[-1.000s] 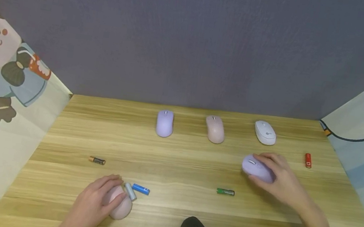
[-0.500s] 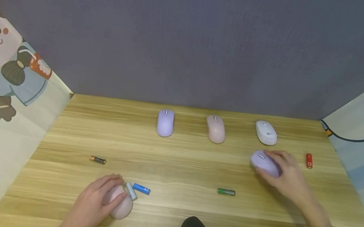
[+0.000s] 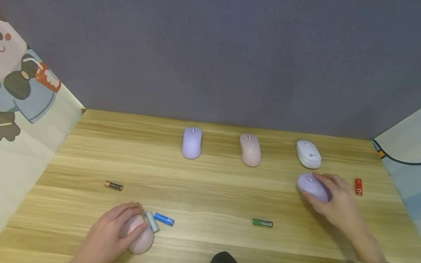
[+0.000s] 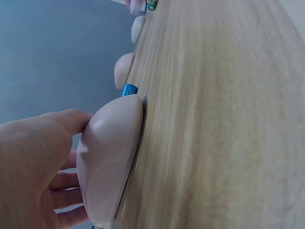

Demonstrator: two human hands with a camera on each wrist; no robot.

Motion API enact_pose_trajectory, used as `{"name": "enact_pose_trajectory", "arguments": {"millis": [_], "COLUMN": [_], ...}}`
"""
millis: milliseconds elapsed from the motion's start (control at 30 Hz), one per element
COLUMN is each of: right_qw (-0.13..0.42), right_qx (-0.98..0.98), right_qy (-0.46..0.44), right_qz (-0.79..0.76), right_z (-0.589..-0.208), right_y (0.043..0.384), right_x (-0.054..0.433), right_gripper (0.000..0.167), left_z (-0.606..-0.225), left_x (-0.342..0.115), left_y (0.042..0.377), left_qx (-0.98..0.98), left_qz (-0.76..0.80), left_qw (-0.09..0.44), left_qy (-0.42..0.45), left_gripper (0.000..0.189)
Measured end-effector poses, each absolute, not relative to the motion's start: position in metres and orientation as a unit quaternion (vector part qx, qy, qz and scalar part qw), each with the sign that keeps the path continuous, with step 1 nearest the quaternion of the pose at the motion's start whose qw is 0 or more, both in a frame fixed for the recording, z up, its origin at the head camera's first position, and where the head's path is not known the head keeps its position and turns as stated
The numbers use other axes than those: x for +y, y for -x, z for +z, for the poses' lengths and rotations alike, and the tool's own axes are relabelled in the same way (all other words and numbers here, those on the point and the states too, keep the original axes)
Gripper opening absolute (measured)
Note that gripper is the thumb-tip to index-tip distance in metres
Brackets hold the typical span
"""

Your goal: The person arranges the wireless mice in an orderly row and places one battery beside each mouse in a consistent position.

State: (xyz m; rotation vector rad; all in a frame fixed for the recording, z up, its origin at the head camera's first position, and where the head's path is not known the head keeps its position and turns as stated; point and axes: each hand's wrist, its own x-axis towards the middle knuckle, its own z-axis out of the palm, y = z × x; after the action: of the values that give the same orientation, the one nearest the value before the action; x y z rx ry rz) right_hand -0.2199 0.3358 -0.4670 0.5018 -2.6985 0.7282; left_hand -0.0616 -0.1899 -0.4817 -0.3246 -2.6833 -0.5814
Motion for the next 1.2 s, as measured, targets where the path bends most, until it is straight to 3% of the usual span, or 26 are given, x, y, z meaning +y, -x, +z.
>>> {"name": "enact_pose_trajectory", "arguments": {"millis": [433, 1200], "right_qw": [0.105, 0.093], "right_qx": [-0.959, -0.969], "right_qy": [-0.098, -0.039], "right_qz": [0.245, 0.227], "right_z": [-0.4677, -0.4684], "right_y": [0.2210, 0.2215], "right_x": [0.3431, 0.3442], "right_gripper": [0.065, 0.064], "left_z": [-0.4805, -0.4814], "left_x": [-0.1888, -0.1902], "left_y": [0.0613, 0.0616], "left_qx": [-0.955, -0.953], "left_qz": [-0.209, -0.208], "left_qw": [0.181, 0.188], "left_qy": [0.109, 0.113], "left_gripper": [0.034, 0.035]}}
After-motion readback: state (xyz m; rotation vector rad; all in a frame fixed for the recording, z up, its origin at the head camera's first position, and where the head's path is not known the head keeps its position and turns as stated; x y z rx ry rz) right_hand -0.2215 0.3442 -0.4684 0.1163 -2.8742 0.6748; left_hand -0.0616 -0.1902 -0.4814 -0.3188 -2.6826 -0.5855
